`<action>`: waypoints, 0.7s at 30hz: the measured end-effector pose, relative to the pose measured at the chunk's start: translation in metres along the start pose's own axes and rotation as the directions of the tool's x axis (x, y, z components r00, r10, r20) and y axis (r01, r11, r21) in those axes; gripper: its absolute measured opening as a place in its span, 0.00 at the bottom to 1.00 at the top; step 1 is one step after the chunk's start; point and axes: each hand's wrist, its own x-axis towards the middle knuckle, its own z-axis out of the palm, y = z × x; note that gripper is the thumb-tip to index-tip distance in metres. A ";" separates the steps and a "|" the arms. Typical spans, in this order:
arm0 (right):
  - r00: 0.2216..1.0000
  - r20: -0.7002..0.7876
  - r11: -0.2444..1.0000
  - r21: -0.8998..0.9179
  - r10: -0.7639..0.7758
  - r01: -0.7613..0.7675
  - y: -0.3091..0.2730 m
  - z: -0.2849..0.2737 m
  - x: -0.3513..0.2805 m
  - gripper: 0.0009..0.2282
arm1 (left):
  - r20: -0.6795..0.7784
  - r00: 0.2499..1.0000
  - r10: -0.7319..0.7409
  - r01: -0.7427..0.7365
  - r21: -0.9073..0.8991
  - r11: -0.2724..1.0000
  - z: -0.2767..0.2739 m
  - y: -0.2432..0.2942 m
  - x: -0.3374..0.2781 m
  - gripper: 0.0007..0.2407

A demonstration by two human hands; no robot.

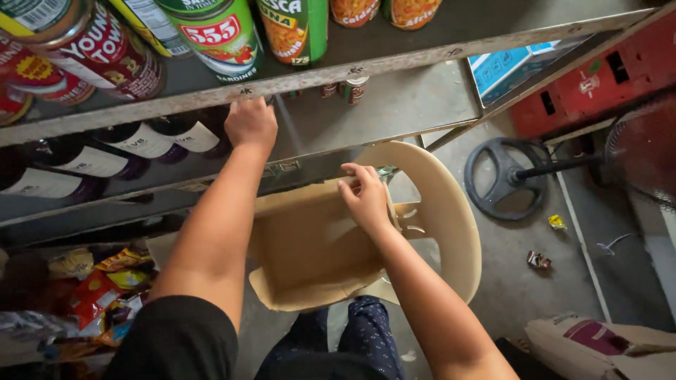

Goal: Stocking various canned goods from a cardboard box onto grocery store shelves.

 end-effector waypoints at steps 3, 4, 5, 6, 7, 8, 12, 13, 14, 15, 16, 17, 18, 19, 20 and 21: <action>1.000 0.016 1.000 0.020 0.021 -0.021 -0.003 0.011 0.002 0.15 | -0.059 0.998 -0.033 0.032 -0.004 0.999 -0.009 0.003 -0.003 0.10; 1.000 0.017 1.000 0.022 0.019 -0.020 -0.004 0.014 0.004 0.15 | -0.060 0.998 -0.034 0.034 -0.002 0.999 -0.014 0.004 -0.009 0.10; 1.000 0.018 0.999 0.030 0.017 -0.018 -0.005 0.018 0.005 0.15 | -0.251 0.964 0.084 -0.091 -0.017 0.996 -0.019 0.003 -0.016 0.08; 1.000 0.019 0.999 0.039 0.015 -0.016 -0.006 0.021 0.006 0.16 | -0.432 0.881 0.192 -0.217 -0.007 0.976 -0.025 0.003 -0.022 0.08; 1.000 0.022 0.999 0.041 0.011 -0.012 -0.007 0.024 0.007 0.16 | -0.434 0.881 0.190 -0.213 -0.005 0.977 -0.034 0.007 -0.033 0.08; 1.000 0.018 1.000 0.003 -0.001 0.001 -0.008 0.027 0.008 0.18 | -0.422 0.885 0.198 -0.243 -0.055 0.968 -0.044 0.011 -0.044 0.07; 0.993 -0.007 0.984 -0.136 -0.114 0.112 -0.015 0.034 0.019 0.30 | -0.301 0.913 0.274 -0.351 -0.244 0.904 -0.080 0.034 -0.085 0.07; 0.993 -0.004 0.984 -0.134 -0.117 0.115 -0.016 0.036 0.019 0.30 | -0.303 0.914 0.271 -0.348 -0.241 0.906 -0.087 0.037 -0.095 0.07; 0.983 -0.012 0.972 -0.149 -0.183 0.179 -0.017 0.039 0.020 0.35 | -0.272 0.914 0.300 -0.379 -0.310 0.872 -0.093 0.040 -0.104 0.05; 0.967 -0.022 0.955 -0.165 -0.253 0.246 -0.019 0.041 0.023 0.40 | -0.248 0.910 0.332 -0.407 -0.376 0.832 -0.100 0.042 -0.110 0.04; 0.965 -0.022 0.954 -0.163 -0.260 0.254 -0.019 0.046 0.027 0.40 | -0.254 0.909 0.331 -0.407 -0.372 0.834 -0.104 0.042 -0.111 0.04; 0.957 -0.031 0.943 -0.182 -0.289 0.279 -0.019 0.050 0.032 0.42 | -0.234 0.906 0.352 -0.419 -0.389 0.820 -0.107 0.041 -0.109 0.04; 0.947 -0.039 0.931 -0.202 -0.318 0.304 -0.018 0.055 0.038 0.45 | -0.213 0.902 0.374 -0.430 -0.406 0.806 -0.110 0.041 -0.108 0.04; 0.947 -0.034 0.931 -0.199 -0.319 0.307 -0.011 0.063 0.048 0.45 | -0.212 0.904 0.370 -0.426 -0.405 0.809 -0.102 0.040 -0.094 0.04; 0.960 -0.068 0.938 -0.243 -0.272 0.249 -0.004 0.071 0.058 0.44 | -0.185 0.899 0.396 -0.436 -0.311 0.844 -0.093 0.038 -0.081 0.02; 0.969 -0.098 0.939 -0.285 -0.225 0.190 0.004 0.080 0.066 0.44 | -0.154 0.897 0.415 -0.440 -0.218 0.871 -0.082 0.036 -0.071 0.02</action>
